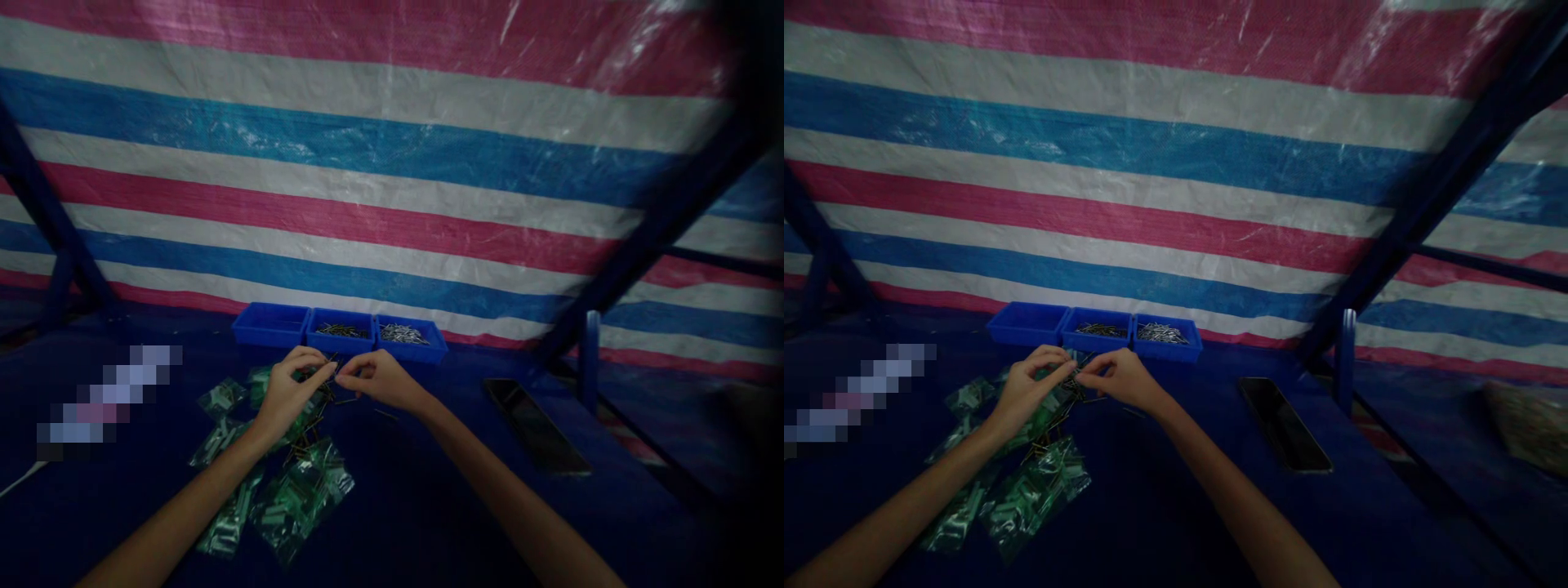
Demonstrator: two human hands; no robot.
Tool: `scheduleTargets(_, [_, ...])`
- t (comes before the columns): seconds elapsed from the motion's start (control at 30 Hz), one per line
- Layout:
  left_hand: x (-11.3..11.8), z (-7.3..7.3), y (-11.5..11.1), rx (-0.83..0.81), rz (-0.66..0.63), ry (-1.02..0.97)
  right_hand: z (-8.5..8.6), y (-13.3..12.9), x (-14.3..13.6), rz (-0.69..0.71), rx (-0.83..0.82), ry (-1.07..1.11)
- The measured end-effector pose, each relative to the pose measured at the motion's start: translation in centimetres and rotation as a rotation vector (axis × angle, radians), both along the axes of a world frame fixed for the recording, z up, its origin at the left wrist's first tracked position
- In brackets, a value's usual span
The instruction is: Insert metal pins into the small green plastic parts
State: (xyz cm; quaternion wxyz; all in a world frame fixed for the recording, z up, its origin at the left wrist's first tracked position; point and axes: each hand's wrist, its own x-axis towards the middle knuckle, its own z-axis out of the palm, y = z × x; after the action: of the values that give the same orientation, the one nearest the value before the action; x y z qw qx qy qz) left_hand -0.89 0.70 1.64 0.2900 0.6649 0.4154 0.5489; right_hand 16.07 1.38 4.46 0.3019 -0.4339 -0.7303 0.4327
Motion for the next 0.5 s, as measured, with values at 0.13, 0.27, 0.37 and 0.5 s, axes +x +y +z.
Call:
scheduleTargets(0.13, [0.3,0.0,-0.2,0.026,-0.031,0.031,-0.4,-0.3,-0.3,0.098,0.018,-0.019])
scheduleTargets(0.27, [0.2,0.1,-0.3,0.068,0.052,0.004,0.4,0.0,0.1,0.024,0.072,0.003])
scheduleTargets(0.37, [0.1,0.1,-0.3,0.104,0.07,0.029,0.9,0.2,0.3,-0.048,0.083,0.081])
scheduleTargets(0.5, [0.4,-0.1,-0.5,0.125,0.004,0.101,0.9,-0.1,-0.1,-0.076,0.038,0.172])
